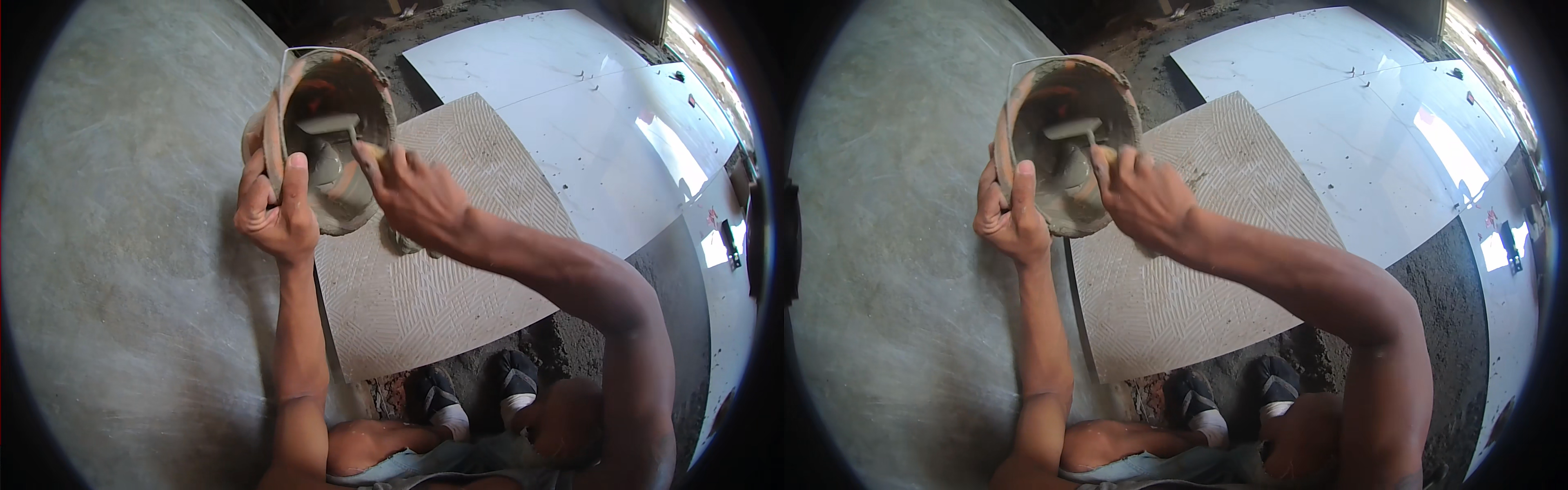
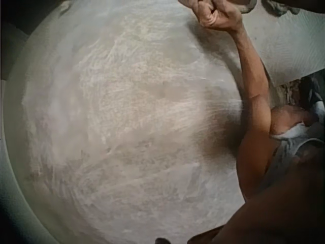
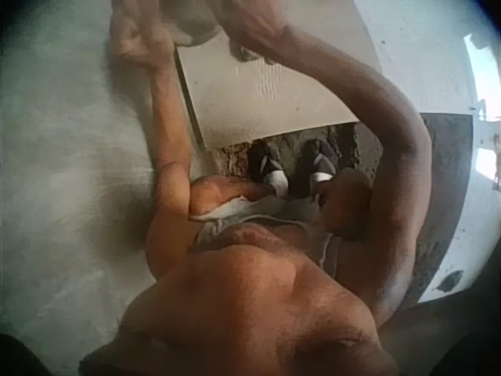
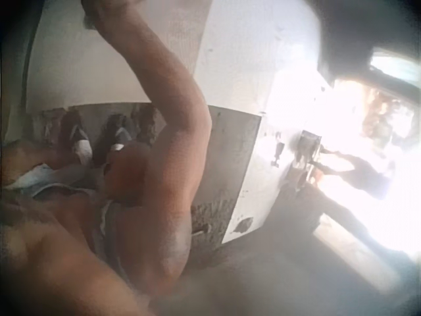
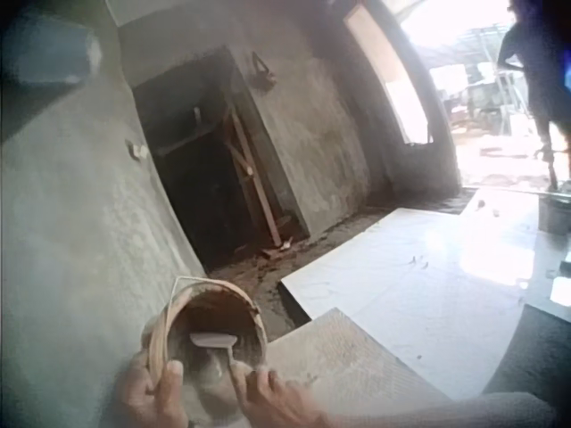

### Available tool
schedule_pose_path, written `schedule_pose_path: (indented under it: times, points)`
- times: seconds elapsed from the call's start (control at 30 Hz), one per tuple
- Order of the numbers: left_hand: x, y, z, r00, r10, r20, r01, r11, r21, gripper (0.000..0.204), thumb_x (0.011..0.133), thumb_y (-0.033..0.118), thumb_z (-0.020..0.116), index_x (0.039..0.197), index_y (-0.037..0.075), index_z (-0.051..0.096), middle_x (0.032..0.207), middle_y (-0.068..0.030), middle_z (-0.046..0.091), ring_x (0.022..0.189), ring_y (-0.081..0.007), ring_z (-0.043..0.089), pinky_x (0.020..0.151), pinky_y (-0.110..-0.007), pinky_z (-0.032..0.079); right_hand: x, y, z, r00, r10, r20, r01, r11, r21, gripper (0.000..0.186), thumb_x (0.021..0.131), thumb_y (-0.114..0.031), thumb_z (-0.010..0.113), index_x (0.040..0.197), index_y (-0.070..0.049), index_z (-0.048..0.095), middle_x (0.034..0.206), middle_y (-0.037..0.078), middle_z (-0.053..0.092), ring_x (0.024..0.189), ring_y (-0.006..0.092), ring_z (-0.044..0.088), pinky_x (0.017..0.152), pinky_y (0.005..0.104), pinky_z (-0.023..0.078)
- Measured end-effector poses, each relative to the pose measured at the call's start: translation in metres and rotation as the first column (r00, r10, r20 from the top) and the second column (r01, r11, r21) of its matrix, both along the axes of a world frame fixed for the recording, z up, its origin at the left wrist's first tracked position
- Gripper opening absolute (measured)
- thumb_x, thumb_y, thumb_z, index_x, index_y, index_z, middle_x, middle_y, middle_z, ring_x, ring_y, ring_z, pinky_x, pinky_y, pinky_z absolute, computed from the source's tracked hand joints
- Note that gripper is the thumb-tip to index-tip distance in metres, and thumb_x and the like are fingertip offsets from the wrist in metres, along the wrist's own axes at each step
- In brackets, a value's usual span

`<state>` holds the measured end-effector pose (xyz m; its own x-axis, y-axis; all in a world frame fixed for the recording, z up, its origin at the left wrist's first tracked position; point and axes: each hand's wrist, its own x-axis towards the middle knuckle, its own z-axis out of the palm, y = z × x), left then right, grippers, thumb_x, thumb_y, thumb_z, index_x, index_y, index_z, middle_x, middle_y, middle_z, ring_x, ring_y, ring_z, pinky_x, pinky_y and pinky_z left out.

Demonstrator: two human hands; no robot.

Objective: The person prepares to lay a large white floor tile by applying mortar to the back of the tile and the floor surface using a trowel, then scoops more mortar from a bucket to fill the center of the tile.

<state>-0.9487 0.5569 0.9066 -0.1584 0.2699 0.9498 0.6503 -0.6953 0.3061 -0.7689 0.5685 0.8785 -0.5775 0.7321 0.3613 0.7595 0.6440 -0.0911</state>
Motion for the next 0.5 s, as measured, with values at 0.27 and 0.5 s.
schedule_pose_path:
  times: [0.27, 0.5]
  points:
    - [0.016, -0.006, 0.015, 0.998, 0.056, 0.008, -0.056, 0.998, 0.020, 0.036, 0.086, 0.004, 0.073, 0.062, -0.003, 0.046, 0.098, -0.0151, 0.072, 0.070, -0.0111, 0.057, 0.061, -0.027, 0.045, 0.014, -0.004, 0.026, 0.981, 0.066, -0.180, -0.026, 0.976, 0.216, 0.055, 0.093, -0.011, 0.049, 0.139, 0.015, 0.038, 0.096, 0.025, 0.059, 0.082, 0.0315, 0.067, 0.061, 0.0366, 0.058]
    - [0.014, -0.018, 0.005, 0.997, 0.082, -0.007, -0.083, 0.996, -0.025, 0.039, 0.087, 0.003, 0.072, 0.061, -0.002, 0.044, 0.099, -0.0184, 0.072, 0.072, -0.0152, 0.061, 0.070, -0.030, 0.050, 0.009, -0.023, -0.016, 0.997, 0.046, -0.069, -0.049, 0.998, -0.031, 0.065, 0.091, -0.009, 0.049, 0.150, 0.008, 0.026, 0.095, 0.030, 0.058, 0.075, 0.0352, 0.066, 0.056, 0.0419, 0.056]
